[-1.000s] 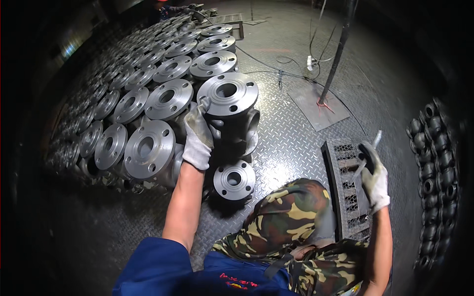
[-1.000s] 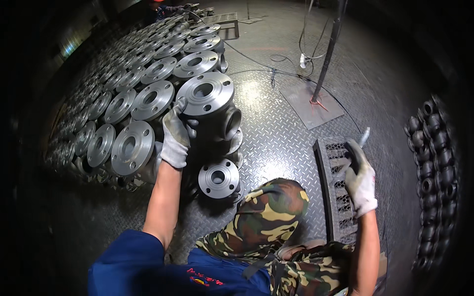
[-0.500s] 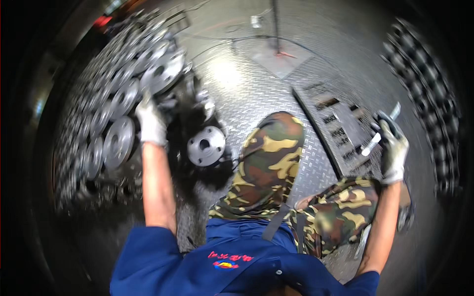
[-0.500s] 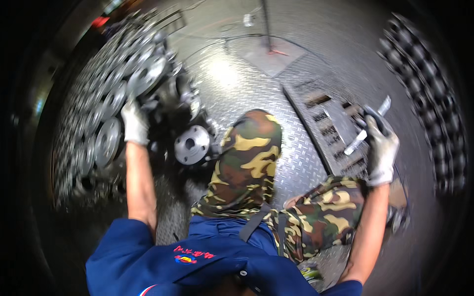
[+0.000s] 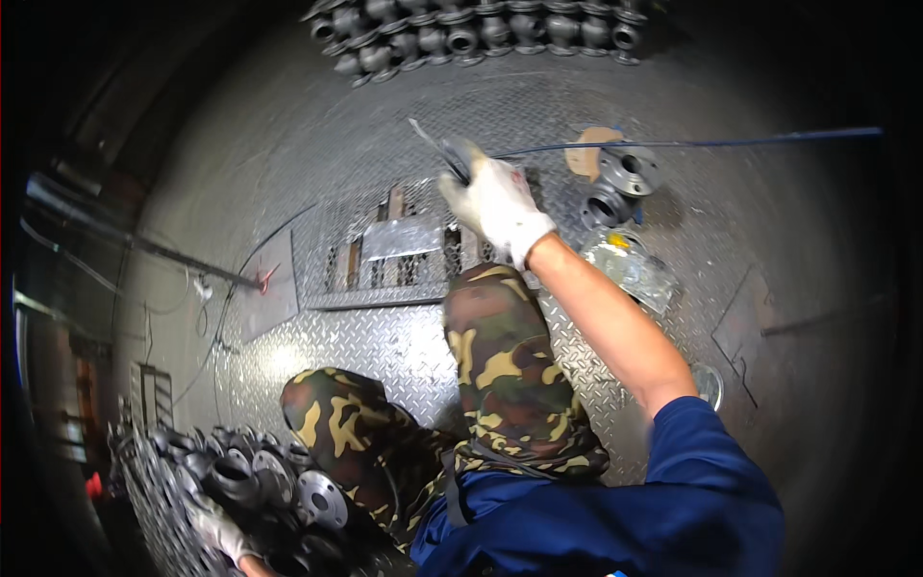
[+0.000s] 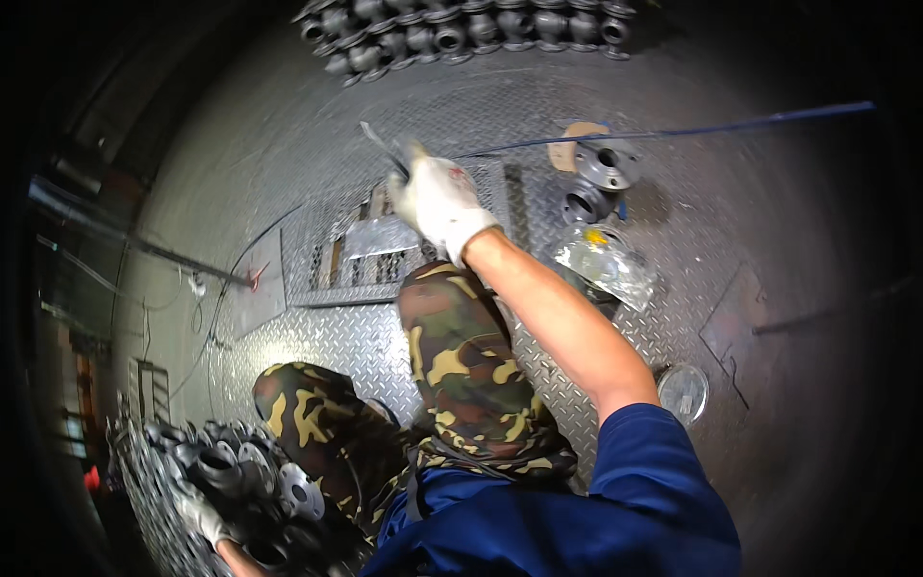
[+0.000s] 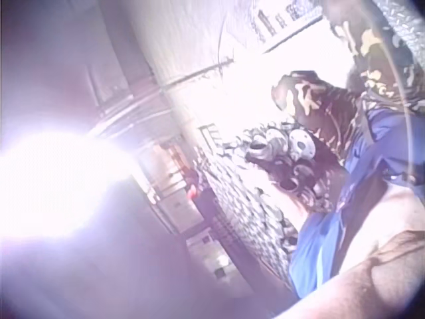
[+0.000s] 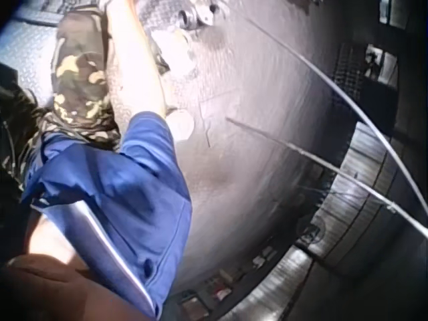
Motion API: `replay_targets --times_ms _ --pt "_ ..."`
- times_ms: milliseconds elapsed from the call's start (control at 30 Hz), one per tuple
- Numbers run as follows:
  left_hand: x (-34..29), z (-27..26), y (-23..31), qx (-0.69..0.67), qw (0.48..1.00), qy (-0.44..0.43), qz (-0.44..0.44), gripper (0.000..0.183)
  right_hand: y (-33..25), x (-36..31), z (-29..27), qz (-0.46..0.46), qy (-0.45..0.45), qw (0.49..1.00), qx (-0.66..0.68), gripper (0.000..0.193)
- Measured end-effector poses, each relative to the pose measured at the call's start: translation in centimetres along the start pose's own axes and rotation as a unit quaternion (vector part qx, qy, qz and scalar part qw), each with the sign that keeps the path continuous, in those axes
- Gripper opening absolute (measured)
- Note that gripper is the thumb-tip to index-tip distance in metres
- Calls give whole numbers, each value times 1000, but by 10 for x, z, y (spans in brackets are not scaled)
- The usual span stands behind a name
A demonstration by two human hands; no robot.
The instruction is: The person files rough edges and imperfections from metal castings using a metal file, wearing gloves for protection.
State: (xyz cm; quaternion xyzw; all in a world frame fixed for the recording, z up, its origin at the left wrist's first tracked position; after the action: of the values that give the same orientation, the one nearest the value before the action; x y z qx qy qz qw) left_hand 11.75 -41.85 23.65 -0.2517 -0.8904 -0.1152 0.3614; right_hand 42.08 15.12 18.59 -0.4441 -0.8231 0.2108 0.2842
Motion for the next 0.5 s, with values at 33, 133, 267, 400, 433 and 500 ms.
replay_targets --times_ms 33,133,267,400,433,500 --pt "4 1 1 -8 1000 2 11 56 15 -7 -3 22 11 999 28 44" --pt "10 8 1 -30 999 2 38 56 73 -32 4 102 -4 994 28 39" --pt "15 39 6 -76 995 -2 64 57 170 -81 32 154 -32 986 57 35" --pt "23 77 6 -116 990 -17 83 58 199 -124 36 310 -8 923 230 36" --pt "26 87 7 -124 988 -20 87 58 197 -131 31 322 9 903 284 35" --pt "32 106 12 -142 985 -27 94 58 209 -143 27 415 39 838 353 35"
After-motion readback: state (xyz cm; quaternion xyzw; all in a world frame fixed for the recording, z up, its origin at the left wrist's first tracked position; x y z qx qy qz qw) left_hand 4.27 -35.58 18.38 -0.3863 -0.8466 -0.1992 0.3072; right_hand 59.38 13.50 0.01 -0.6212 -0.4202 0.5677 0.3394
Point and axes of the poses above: each hand's wrist, its own x-axis towards the middle knuckle, its own z-axis out of the palm, y = z × x, the point moved 1 cm from there along x, towards the middle knuckle, and after that the axes turned 14 degrees about -x, right-handed, at the moved point
